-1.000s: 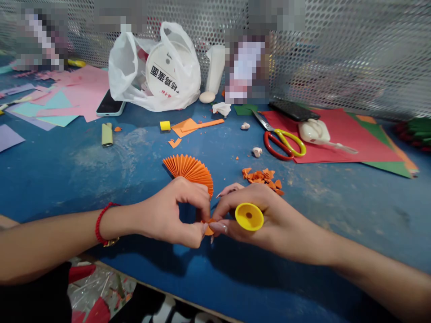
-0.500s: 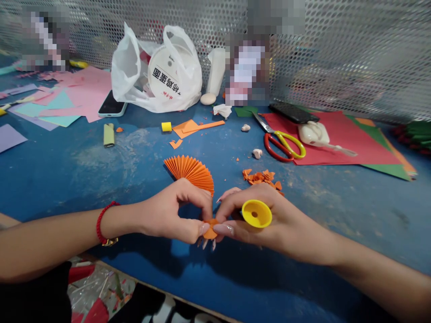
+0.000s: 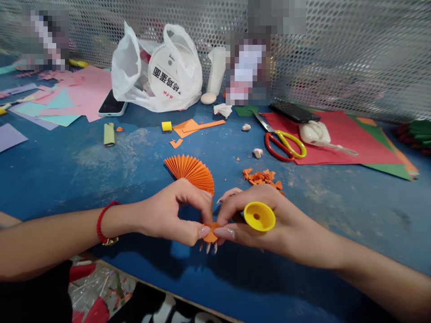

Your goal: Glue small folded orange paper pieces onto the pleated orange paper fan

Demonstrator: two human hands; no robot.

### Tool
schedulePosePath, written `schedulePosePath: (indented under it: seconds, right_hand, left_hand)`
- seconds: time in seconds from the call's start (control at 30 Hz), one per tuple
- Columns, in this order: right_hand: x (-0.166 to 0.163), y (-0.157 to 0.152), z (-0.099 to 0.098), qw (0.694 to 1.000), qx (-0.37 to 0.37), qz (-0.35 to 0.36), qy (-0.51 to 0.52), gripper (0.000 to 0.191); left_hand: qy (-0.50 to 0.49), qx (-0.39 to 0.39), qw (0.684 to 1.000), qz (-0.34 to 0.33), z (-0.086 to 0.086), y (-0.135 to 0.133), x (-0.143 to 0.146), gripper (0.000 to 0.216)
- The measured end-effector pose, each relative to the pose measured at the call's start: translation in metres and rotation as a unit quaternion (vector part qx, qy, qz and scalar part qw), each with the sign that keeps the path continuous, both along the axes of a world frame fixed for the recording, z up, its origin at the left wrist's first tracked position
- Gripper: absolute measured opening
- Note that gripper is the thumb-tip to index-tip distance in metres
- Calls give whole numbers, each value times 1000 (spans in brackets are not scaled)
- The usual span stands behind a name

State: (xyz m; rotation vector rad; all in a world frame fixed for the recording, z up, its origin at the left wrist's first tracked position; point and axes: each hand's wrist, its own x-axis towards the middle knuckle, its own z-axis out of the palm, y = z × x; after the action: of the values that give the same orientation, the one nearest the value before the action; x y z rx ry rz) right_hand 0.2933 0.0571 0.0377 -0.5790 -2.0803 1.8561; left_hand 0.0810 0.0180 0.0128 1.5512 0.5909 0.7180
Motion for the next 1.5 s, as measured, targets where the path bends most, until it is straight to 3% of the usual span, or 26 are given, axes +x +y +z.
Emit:
schedulePosePath:
  seconds: [0.5, 0.67, 0.93, 1.5]
  right_hand:
    - [0, 0, -1, 998, 52, -36, 12, 7]
    - [4, 0, 3, 992, 101, -58, 51, 33]
    - [3, 6, 2, 967, 249, -36, 43, 13]
    - [-1, 5, -5, 948, 305, -35, 78, 9]
  left_hand:
    - [30, -6, 998, 61, 3, 0, 0, 14]
    - [2, -82, 996, 27, 5, -1, -1, 18]
    - [32, -81, 996, -9, 5, 1, -3, 20]
    - [68, -55, 996, -15, 5, 3, 0, 16]
